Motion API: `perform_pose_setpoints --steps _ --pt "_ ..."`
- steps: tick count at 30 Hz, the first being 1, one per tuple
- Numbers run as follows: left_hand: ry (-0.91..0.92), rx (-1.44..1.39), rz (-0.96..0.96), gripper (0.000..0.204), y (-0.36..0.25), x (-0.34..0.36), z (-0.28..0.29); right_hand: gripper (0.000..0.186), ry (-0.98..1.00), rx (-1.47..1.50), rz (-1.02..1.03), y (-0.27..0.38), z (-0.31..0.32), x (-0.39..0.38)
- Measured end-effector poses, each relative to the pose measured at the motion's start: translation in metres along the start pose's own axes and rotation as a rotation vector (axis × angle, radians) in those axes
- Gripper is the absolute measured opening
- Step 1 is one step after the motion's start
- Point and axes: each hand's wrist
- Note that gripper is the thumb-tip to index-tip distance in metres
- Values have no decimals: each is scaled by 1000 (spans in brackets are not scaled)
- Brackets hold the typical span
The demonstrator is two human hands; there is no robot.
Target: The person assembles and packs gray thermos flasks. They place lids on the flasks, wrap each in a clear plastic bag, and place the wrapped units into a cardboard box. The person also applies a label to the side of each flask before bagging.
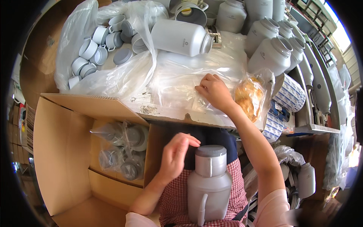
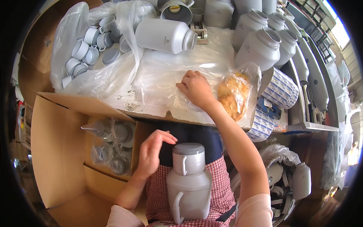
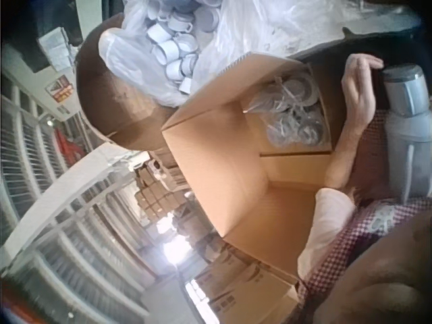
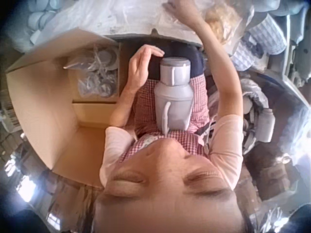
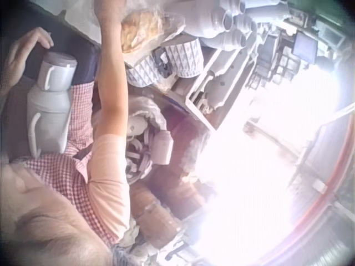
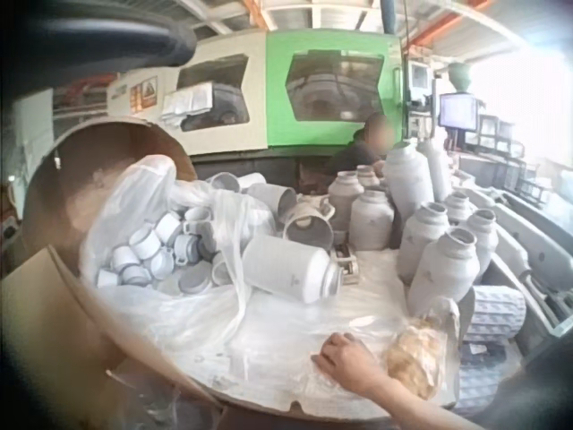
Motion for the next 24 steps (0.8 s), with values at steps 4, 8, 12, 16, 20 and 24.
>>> perform_pose_setpoints --steps 4,8,12,16,20,24 --pt "-264 -85 201 51 12 23 20 30 25 326 -261 -4 16 -5" --pt "-232 -326 195 44 37 62 4 34 -116 566 -370 10 32 -7" --pt "-318 -581 435 47 61 117 -19 32 -153 565 -345 30 32 -6" --pt "-369 -968 297 18 48 143 -23 32 -233 916 -454 37 39 -14" --pt "-36 -1376 99 21 29 100 22 35 52 2140 -325 23 75 -55" --pt "-304 -159 333 33 35 27 41 67 202 755 -514 21 98 -115"
Point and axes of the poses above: each hand's wrist, its own x-axis towards the middle knuckle, its own z-axis out of the back of the hand, y = z × x, and after that the axes turned 2 degrees about -z, right-handed
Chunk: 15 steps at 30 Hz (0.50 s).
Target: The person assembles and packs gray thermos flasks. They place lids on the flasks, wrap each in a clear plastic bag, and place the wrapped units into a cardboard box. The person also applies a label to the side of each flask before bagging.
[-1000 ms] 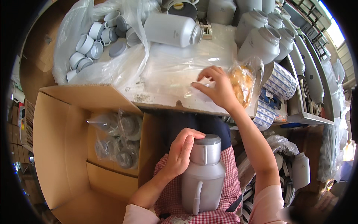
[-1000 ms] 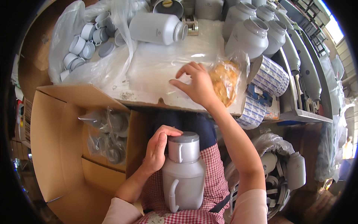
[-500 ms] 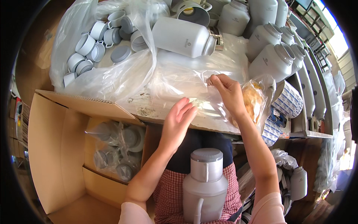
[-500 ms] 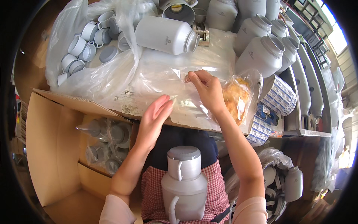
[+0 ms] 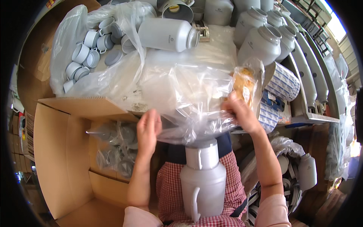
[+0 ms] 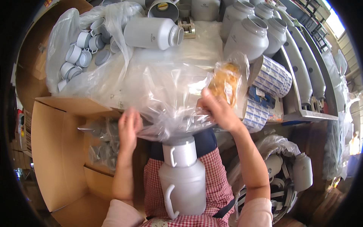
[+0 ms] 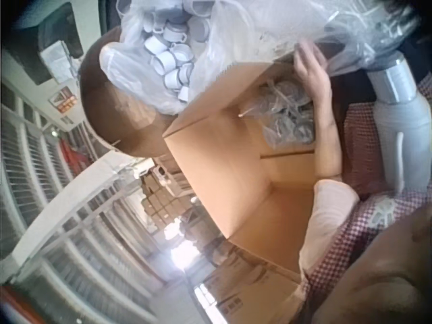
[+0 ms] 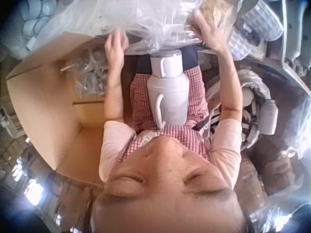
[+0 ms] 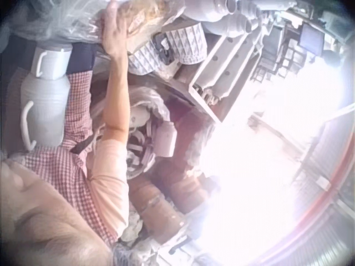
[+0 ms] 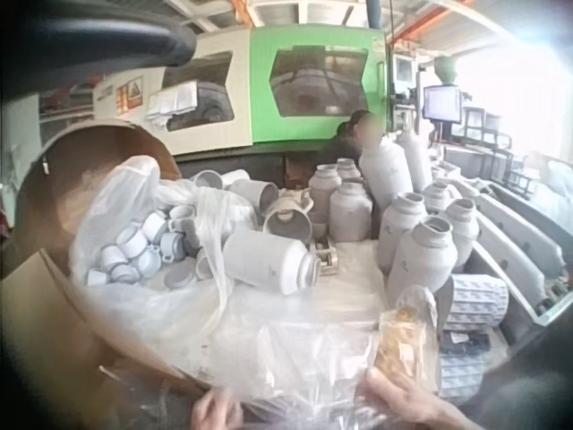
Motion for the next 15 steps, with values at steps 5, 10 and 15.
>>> perform_pose_setpoints --steps 5,10,15 --pt "561 -429 -81 47 -7 -97 25 57 -16 191 70 -22 -32 -106" --pt "769 -326 82 39 -6 -148 46 20 285 129 226 -36 -31 -160" --pt "1407 168 364 31 4 -183 58 15 644 116 266 -49 -52 -221"
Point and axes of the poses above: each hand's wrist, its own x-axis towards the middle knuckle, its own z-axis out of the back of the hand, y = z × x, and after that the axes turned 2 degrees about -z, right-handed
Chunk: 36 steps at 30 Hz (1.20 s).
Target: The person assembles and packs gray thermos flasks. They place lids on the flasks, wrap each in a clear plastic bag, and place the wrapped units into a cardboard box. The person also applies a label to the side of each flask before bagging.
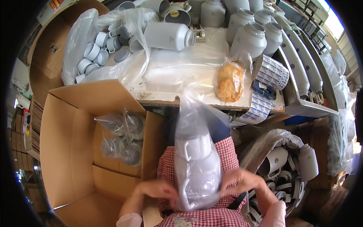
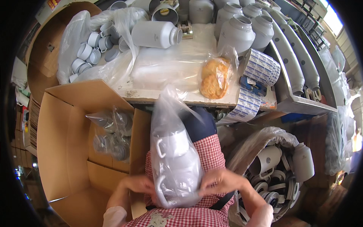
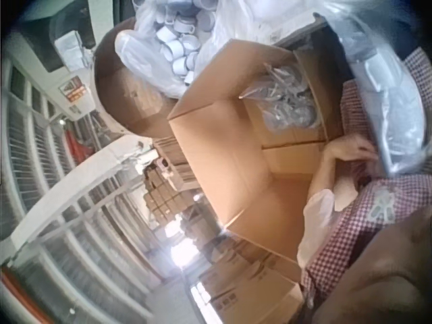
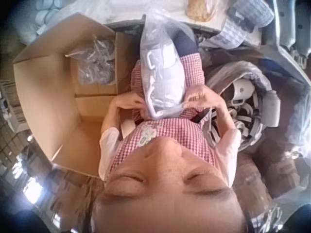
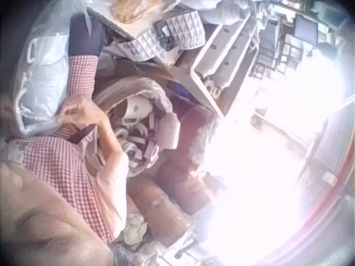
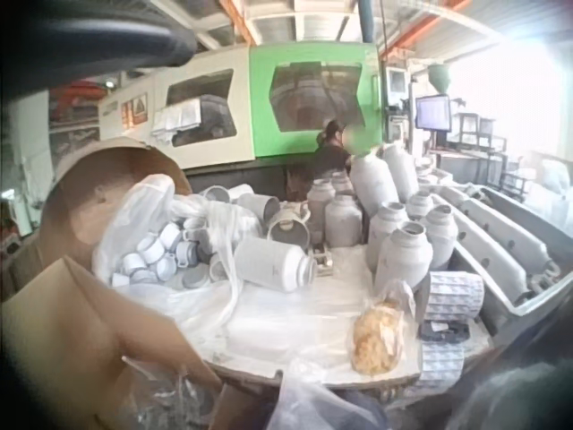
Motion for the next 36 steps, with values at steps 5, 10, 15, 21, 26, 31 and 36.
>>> perform_pose_setpoints --steps 5,10,15,21,26,31,36 --pt "-49 175 453 28 -39 -9 -26 16 112 105 -481 -4 -50 -72" --pt "-694 1048 -613 20 -92 26 -8 17 178 -16 -755 -2 -41 -111" --pt "-322 1348 -431 15 -113 9 -8 17 -104 128 -908 -10 -19 -125" --pt "-1022 804 24 21 -169 -147 16 17 -442 383 -813 -48 0 -116" --pt "-1238 1250 776 27 -133 -253 108 24 -277 207 -1010 -54 24 -75" --pt "-752 1639 1134 16 36 -272 211 28 -186 51 -1064 -49 35 -65" --pt "-433 1931 1112 19 191 -290 255 21 -357 225 -1014 -62 29 -83"
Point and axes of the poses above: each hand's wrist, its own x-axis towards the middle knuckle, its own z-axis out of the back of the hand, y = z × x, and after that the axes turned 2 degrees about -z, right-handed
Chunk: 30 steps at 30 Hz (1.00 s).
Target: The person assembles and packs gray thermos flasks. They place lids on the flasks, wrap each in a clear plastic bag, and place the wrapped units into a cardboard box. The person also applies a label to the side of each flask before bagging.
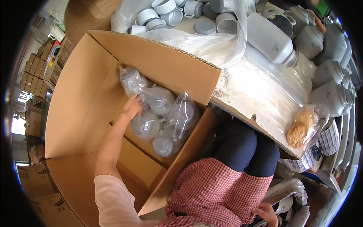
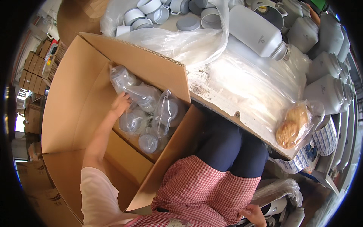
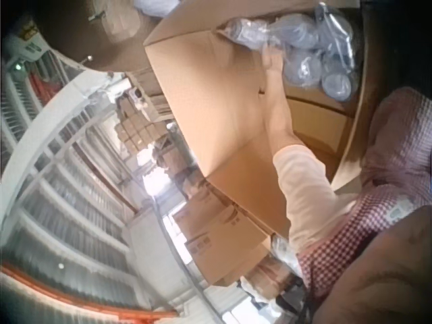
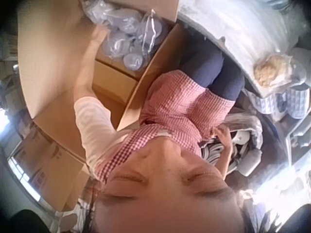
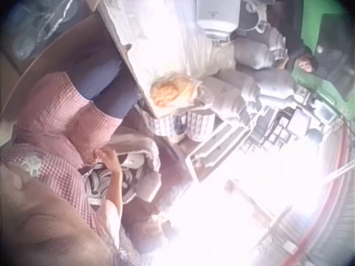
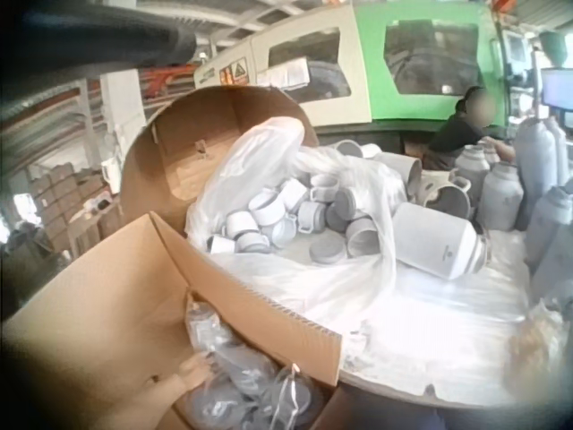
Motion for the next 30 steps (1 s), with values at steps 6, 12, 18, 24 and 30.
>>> perform_pose_setpoints --steps 6,12,18,24,30 --pt "-101 -289 -79 19 -26 4 -43 17 -20 -91 -82 9 9 3" --pt "-158 -1687 617 12 1 -41 -11 21 23 -294 -4 30 11 5" --pt "249 -1595 709 58 -7 -44 -60 25 50 -577 155 37 8 2" --pt "234 -1513 818 49 -30 19 -86 44 19 -315 122 30 -9 -10" --pt "-81 -1409 834 45 -16 21 -12 29 -341 -122 271 -6 1 -29"
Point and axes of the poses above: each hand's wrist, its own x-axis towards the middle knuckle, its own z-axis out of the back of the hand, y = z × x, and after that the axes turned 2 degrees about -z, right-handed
